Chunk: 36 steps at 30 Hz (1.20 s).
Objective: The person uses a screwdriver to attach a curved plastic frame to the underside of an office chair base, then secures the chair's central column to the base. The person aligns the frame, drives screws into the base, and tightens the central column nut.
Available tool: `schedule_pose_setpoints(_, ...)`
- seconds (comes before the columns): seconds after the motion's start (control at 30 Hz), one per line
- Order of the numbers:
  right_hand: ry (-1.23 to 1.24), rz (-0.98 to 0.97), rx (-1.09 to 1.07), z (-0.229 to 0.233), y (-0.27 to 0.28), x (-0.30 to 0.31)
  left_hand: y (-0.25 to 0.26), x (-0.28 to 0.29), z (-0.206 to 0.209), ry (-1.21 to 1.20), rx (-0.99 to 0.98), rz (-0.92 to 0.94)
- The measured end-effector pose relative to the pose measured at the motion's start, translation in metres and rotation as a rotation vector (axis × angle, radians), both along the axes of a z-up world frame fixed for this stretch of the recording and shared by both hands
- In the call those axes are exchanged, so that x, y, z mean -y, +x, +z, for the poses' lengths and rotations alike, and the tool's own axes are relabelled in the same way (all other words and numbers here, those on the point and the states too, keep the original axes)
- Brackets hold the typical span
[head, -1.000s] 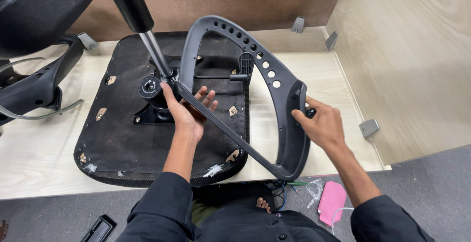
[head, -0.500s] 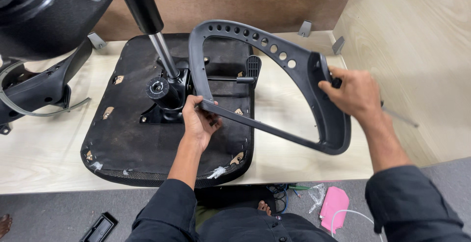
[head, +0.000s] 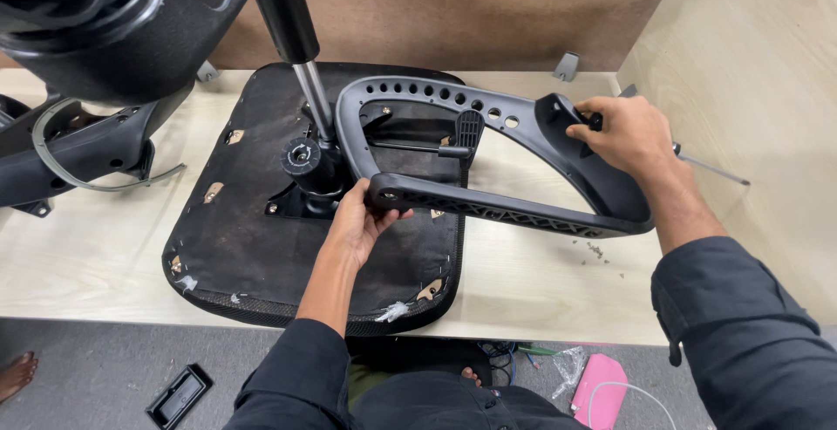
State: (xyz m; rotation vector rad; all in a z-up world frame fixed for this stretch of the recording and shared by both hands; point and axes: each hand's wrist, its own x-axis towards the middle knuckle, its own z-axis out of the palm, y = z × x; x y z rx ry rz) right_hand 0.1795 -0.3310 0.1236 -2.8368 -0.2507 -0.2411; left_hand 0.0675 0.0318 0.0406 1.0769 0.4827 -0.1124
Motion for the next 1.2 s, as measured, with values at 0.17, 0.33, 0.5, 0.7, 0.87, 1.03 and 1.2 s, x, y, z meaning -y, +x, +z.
schedule_pose_setpoints(0.17,0.026,-0.027,-0.049,-0.014,0.0,-0.001,0.001,0.003,-0.003,0.02,0.0,0.009)
schedule_pose_setpoints(0.33,0.003,-0.048,-0.08,-0.025,0.011,-0.001,0.0,0.008,-0.006,0.031,0.027,0.022)
schedule_pose_setpoints(0.5,0.025,0.121,0.297,-0.02,0.015,0.001,-0.001,0.018,-0.005,-0.038,0.067,0.038)
schedule_pose_setpoints(0.7,0.547,0.322,0.568,0.043,-0.015,-0.03,-0.007,0.035,0.001,0.076,0.075,0.019)
schedule_pose_setpoints(0.87,1.091,0.406,0.44,0.068,-0.061,-0.085,-0.021,0.037,-0.004,0.138,0.077,0.029)
schedule_pose_setpoints(1.03,1.409,0.422,0.209,0.046,-0.101,-0.14,-0.027,0.033,-0.018,0.068,0.042,0.064)
schedule_pose_setpoints(1.2,1.39,0.413,0.179,0.021,-0.124,-0.158,-0.029,0.032,-0.027,0.046,0.004,0.057)
